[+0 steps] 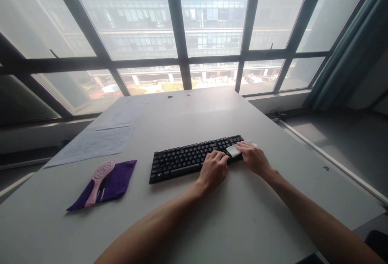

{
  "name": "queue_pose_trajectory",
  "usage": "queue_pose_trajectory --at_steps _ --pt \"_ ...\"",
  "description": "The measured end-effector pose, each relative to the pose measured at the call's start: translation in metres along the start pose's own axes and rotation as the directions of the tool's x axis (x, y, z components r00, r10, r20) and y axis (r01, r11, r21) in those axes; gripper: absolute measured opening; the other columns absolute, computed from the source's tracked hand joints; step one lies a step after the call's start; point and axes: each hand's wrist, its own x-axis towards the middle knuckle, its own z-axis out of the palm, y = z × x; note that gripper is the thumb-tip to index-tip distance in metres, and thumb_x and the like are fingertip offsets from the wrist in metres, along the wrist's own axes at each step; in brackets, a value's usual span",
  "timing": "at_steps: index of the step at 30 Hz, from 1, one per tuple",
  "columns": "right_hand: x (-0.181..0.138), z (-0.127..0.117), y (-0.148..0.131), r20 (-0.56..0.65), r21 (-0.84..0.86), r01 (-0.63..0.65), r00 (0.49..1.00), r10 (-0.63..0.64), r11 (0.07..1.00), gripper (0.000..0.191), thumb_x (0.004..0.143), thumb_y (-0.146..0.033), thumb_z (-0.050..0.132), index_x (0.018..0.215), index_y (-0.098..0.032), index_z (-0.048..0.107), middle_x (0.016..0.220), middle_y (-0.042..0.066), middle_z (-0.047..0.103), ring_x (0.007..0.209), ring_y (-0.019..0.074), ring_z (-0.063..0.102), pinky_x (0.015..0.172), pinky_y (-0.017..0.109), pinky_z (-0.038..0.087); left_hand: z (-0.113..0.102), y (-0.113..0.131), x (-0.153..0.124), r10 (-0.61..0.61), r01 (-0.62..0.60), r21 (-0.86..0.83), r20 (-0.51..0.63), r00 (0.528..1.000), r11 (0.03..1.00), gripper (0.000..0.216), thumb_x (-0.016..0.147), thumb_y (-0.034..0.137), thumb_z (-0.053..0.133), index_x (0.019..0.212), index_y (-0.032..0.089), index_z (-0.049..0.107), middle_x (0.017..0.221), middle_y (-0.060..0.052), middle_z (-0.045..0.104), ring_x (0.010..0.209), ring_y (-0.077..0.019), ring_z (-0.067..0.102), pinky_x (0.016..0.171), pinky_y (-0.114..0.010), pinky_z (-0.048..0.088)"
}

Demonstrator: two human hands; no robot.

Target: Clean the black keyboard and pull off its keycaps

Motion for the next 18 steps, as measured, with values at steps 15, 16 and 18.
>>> queue_pose_trajectory --at_steps 15,16,18 --pt "0.014 -0.017 0.017 -0.163 0.029 -0.304 0.938 0.305 0.952 0.034 0.089 -0.015 0.05 0.107 -0.026 0.077 0.118 0.004 0.074 0.105 0.0256 0.073 0.089 0.034 0.056 0.0 0.0 -0.001 -0.006 0.005 0.02 0.028 1.0 1.0 0.02 0.093 0.017 0.055 0.111 0.02 0.065 0.112 -0.008 0.065 0.107 -0.025 0.054 0.086 -0.039 0.044" --pt "0.021 -0.014 0.015 -0.154 0.017 -0.309 0.939 0.308 0.951 0.033 0.089 -0.016 0.051 0.106 -0.026 0.077 0.117 0.004 0.075 0.104 0.0257 0.073 0.089 0.034 0.056 0.0 0.0 -0.001 -0.007 0.006 0.023 0.031 0.999 1.0 0.02 0.093 0.018 0.055 0.111 0.02 0.065 0.112 -0.008 0.065 0.107 -0.025 0.053 0.086 -0.039 0.044" --pt "0.032 -0.007 0.01 -0.119 -0.004 -0.313 0.943 0.31 0.95 0.034 0.09 -0.016 0.05 0.107 -0.027 0.077 0.116 0.004 0.075 0.103 0.0258 0.073 0.089 0.034 0.056 -0.001 0.0 -0.001 -0.012 0.011 0.03 0.037 0.999 1.0 0.019 0.093 0.018 0.056 0.11 0.02 0.065 0.111 -0.008 0.065 0.107 -0.0251 0.053 0.086 -0.039 0.044"
